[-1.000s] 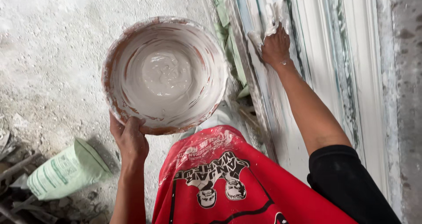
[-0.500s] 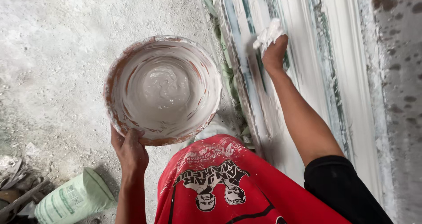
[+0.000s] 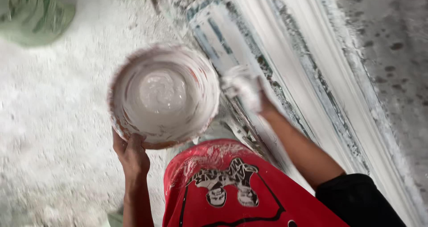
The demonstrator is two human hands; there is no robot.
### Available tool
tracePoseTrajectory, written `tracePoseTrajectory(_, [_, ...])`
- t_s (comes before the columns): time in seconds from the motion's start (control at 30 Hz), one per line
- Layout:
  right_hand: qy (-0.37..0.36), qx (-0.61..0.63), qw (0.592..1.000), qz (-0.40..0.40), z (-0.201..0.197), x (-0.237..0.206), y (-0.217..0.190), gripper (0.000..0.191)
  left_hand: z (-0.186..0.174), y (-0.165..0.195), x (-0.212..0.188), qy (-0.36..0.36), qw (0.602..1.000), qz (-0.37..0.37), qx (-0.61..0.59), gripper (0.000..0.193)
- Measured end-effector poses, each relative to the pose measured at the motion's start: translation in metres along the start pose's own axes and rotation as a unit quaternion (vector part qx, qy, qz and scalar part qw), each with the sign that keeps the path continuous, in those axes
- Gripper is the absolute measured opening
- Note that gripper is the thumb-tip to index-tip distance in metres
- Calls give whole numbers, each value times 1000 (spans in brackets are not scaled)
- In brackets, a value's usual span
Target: The person opens a sack of plaster powder, scoops powder into a bowl, mixes it with water by hand into a paste, then spreads the paste by hand onto decorative molding strips on the workbench and wipes the strips with a sponge pad.
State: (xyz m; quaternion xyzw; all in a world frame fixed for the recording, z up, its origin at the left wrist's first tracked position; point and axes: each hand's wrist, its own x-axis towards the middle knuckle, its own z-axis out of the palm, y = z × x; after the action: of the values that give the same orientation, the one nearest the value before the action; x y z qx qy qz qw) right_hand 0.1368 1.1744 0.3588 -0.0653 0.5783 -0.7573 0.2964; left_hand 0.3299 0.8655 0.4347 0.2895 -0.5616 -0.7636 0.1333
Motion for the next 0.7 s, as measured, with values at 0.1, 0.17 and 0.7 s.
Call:
tracePoseTrajectory(0.1, [-95,-172,980,-17,95,3,15,42,-1,12,15,-62,993,-20,100,69])
tracePoseTrajectory(0.17, [-70,-322,944,2,145,20,41,42,-5,18,22,-100,983,-36,150,73])
tracePoseTrajectory(0.7, [-173,-738,640,126,202,30,83,42,-54,40,65,-333,906,127,227,71])
